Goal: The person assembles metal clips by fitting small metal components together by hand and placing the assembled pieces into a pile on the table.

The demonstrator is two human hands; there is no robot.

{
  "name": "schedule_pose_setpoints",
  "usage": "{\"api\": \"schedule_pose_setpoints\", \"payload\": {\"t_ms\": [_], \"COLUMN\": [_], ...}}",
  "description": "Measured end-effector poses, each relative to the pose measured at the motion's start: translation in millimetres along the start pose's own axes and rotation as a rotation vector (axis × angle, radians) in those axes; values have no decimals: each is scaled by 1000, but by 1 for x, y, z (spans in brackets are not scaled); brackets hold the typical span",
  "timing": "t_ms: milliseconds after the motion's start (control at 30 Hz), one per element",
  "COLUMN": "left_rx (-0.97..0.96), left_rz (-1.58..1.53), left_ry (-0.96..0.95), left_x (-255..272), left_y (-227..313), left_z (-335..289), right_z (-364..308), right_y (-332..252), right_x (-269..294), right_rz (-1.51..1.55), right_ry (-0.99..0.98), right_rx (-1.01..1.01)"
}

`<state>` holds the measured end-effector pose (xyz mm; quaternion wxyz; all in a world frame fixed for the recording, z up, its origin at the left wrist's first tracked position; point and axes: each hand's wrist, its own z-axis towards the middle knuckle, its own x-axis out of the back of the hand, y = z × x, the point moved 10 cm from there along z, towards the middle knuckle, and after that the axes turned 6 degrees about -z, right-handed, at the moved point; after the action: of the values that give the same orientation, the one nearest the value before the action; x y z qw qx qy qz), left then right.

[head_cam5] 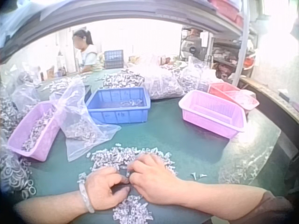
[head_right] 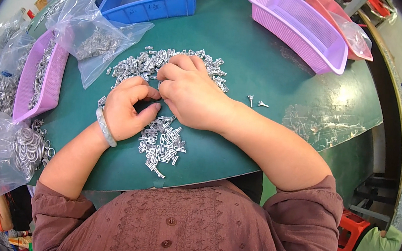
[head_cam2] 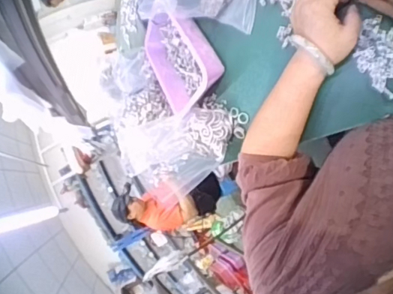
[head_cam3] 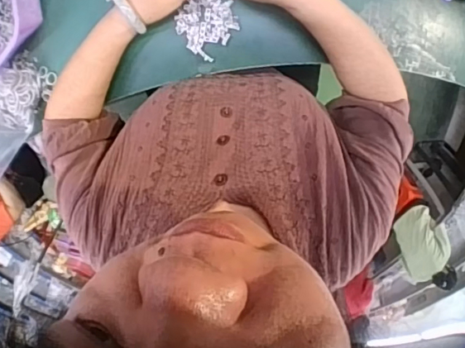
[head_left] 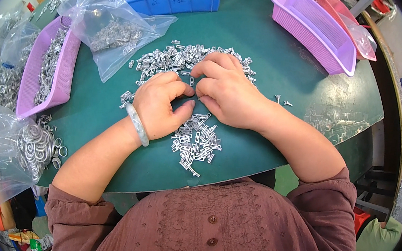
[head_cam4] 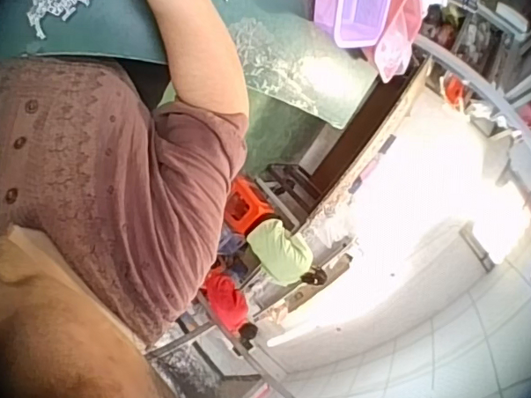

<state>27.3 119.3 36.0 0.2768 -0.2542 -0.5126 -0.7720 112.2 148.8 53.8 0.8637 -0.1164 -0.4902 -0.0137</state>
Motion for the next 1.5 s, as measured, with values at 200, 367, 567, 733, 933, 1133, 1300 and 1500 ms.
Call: {"api": "schedule_pose_setpoints", "payload": {"t_ms": [200, 367, 567, 733, 933, 1133, 1300, 1500], "left_rx": [-25, -17, -19, 20, 11, -64, -127, -97], "left_rz": [0, -5, -123, -296, -322, -276, -221, -245], "left_ry": [2, 6, 42, 75, 119, 175, 176, 175], "left_x": [0, 0, 3, 7, 11, 18, 19, 19], "left_y": [3, 2, -3, -8, -4, 3, 10, 11], "left_z": [1, 1, 2, 1, 1, 1, 0, 1], "right_z": [-1, -1, 2, 1, 0, -1, -2, -3], "right_y": [1, 0, 1, 12, 23, 24, 23, 21], "right_x": [-3, -3, 10, 13, 13, 14, 11, 15], "right_rz": [14, -3, 85, 237, 403, 304, 252, 236], "right_ry": [-12, -4, 124, 98, 120, 64, 32, 44], "right_rx": [-3, -3, 35, -53, -182, -129, -136, -120]}}
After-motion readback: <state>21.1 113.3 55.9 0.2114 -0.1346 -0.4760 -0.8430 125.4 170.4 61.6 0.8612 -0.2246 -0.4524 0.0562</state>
